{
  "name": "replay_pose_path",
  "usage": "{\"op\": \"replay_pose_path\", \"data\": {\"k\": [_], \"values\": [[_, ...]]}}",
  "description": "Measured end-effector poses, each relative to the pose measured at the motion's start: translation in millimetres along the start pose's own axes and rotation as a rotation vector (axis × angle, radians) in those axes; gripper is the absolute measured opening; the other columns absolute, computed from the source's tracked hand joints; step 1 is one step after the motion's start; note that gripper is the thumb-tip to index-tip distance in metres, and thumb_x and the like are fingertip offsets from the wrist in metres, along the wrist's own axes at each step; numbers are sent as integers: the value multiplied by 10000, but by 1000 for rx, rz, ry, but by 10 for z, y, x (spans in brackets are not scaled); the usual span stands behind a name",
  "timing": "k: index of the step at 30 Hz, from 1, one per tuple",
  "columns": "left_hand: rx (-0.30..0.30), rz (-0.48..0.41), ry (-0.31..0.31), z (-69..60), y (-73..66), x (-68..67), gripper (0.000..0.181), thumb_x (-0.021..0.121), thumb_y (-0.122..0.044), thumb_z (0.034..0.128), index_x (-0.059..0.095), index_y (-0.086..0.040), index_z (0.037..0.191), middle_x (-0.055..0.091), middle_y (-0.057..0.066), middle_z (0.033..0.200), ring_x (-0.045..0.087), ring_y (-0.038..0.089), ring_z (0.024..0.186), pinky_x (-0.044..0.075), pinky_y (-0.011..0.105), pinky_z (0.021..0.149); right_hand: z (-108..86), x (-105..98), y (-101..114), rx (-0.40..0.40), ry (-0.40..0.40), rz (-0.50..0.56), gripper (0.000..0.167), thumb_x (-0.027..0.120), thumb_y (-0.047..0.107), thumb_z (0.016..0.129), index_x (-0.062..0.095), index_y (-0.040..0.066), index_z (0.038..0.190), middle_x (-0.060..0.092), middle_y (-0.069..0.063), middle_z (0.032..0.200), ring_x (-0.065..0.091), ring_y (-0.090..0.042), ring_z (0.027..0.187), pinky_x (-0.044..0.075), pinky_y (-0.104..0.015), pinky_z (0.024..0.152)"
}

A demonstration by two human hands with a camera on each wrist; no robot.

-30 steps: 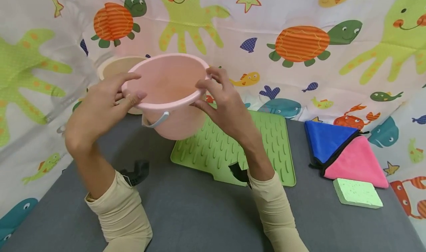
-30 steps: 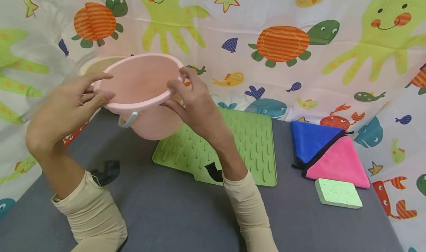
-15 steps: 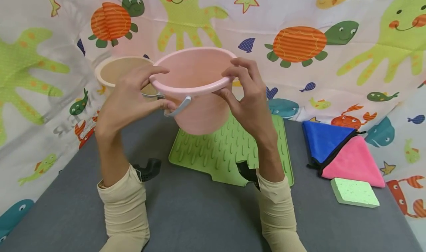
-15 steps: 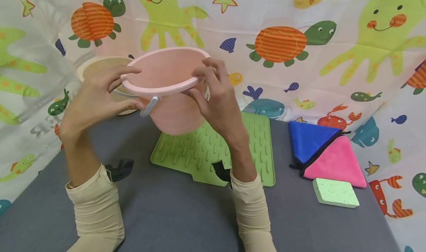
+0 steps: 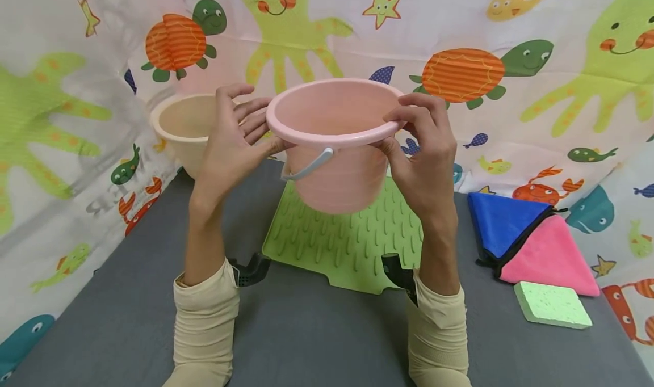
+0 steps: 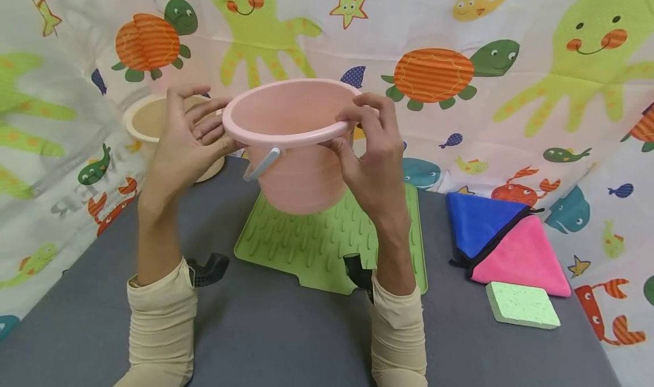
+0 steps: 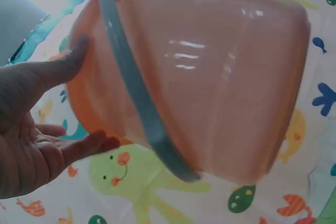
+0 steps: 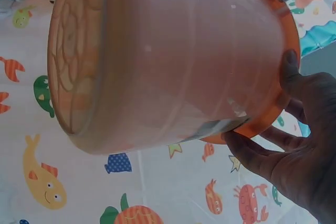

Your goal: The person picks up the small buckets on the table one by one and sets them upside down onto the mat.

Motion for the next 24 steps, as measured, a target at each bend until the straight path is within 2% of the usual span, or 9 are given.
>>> {"op": "replay_pose_path", "data": {"k": [3,7,10,12,16,17,20,23,24], "values": [[-58,-10,47,25,115,109,778,800,-376,889,284,-88,1395,467,193,1533,541,283,1440,446,397,1212,-8,-77,-42,63,-55,73,291,781,23,903,656,-145,1105,549,-293,1270,614,-285,1218,557,-273,1074],[-28,85,158,66,191,253,1044,643,-785,742,332,-35,1399,457,178,1514,468,296,1492,376,456,1257,3,-172,-55,100,-133,151,279,753,-26,903,640,-180,1107,546,-223,1256,596,-234,1217,563,-330,1075],[11,127,251,66,215,364,1164,577,-876,720,335,-44,1497,410,162,1568,400,333,1536,351,520,1265,-2,-265,-59,88,-206,174,273,756,-49,892,643,-187,1100,556,-106,1241,588,-227,1204,573,-344,1064],[-3,124,319,46,248,429,1215,598,-887,696,284,-111,1577,331,130,1650,348,358,1568,361,582,1243,-4,-328,-66,75,-255,204,289,765,-48,881,644,-193,1099,536,-47,1246,581,-244,1206,579,-355,1059],[-59,155,433,10,337,566,1285,819,-727,708,66,-319,1666,108,16,1753,229,336,1621,379,590,1230,8,-434,-85,77,-326,250,298,757,-6,887,644,-170,1110,488,-62,1278,582,-258,1197,586,-361,1051],[-68,166,446,8,353,594,1308,878,-630,726,7,-361,1665,112,5,1748,328,341,1564,434,547,1189,13,-450,-92,83,-339,264,301,758,20,891,649,-154,1111,473,-69,1286,589,-267,1190,587,-357,1049],[-106,120,449,8,365,671,1364,934,-300,784,-124,-456,1630,103,-19,1741,458,293,1456,545,443,1068,17,-443,-114,99,-360,303,375,775,178,905,654,-100,1127,424,-76,1321,607,-286,1166,583,-347,1054],[-99,2,413,18,302,709,1387,924,-133,786,-131,-493,1612,224,19,1691,559,264,1305,604,373,892,8,-400,-141,99,-376,403,639,832,385,845,579,-74,1210,378,-90,1368,608,-319,1144,583,-345,1046],[-84,-54,398,24,261,712,1384,921,-83,778,-101,-491,1617,257,40,1683,538,260,1375,618,394,905,13,-390,-153,100,-374,453,728,863,418,810,534,-68,1241,377,-96,1374,613,-331,1145,581,-349,1050]]}}
Point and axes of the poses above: each hand's wrist, its own z-axis towards the middle knuckle, its own x-axis out of the palm, y = z × x, the point moved 10 cm from there along z, towards the middle knuckle
